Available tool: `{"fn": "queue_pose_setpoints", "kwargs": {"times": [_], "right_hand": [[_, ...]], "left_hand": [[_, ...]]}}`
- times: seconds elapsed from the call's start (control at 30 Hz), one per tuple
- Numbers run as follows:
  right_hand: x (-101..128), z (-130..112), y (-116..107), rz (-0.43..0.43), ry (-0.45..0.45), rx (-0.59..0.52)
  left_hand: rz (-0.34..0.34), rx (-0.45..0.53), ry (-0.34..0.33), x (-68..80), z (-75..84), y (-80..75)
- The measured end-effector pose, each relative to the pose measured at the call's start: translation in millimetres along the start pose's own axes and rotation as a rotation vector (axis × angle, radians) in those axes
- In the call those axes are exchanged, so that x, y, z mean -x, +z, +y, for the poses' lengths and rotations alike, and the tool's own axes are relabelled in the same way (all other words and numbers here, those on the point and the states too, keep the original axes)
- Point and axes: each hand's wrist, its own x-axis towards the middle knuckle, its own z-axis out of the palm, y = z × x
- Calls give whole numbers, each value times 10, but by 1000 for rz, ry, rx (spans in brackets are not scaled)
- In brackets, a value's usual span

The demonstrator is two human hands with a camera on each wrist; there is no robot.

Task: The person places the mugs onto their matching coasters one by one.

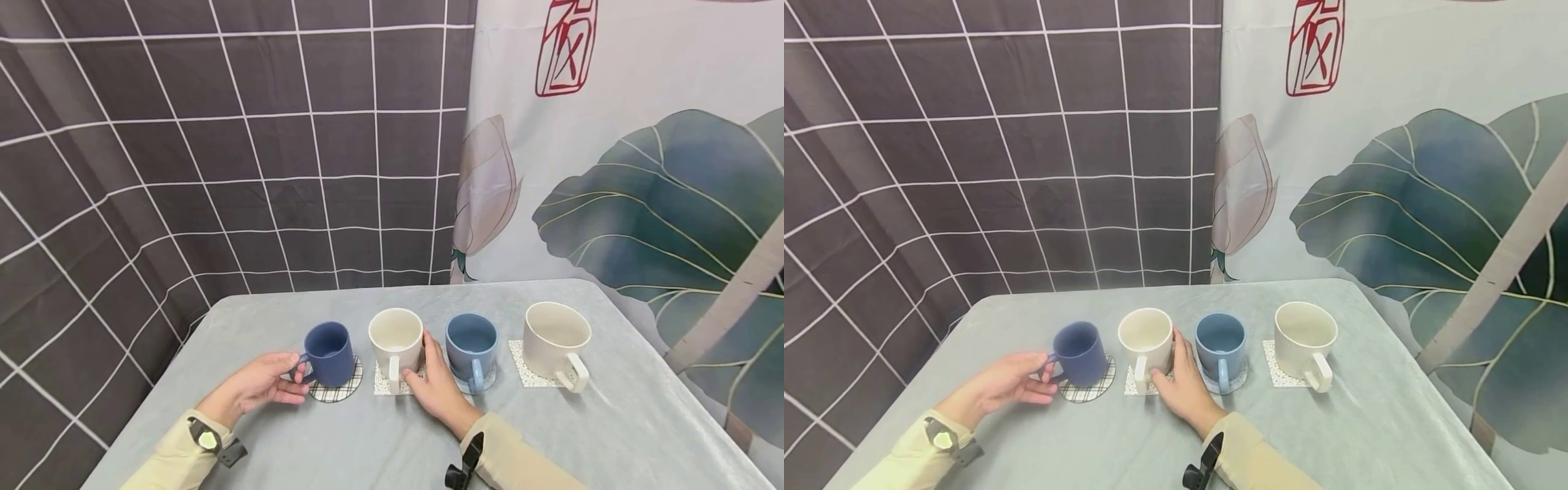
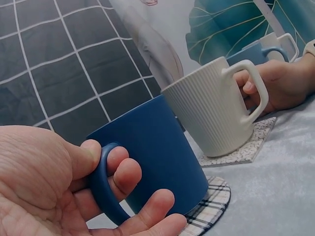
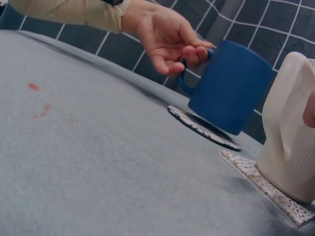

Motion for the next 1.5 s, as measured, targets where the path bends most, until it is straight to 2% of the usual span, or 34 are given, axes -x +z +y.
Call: {"fn": "queue_pose_setpoints", "kwargs": {"times": [0.27,0.8,1.03,1.17,1.33,1.5], "right_hand": [[3,-1,0,-12,-9,17],[16,19,-9,-14,-7,37],[14,15,-13,-14,-17,23],[19,-10,-34,18,-68,-11],[15,-57,-57,86,-176,-40],[21,-186,-61,135,-291,7]], "left_hand": [[9,37,1,-21,-123,-34],[1,55,13,1,-115,-5],[6,39,0,-8,-137,-45],[33,-14,9,-30,-147,-69],[83,-100,51,-43,-154,-97],[172,-169,155,-95,-222,-72]]}}
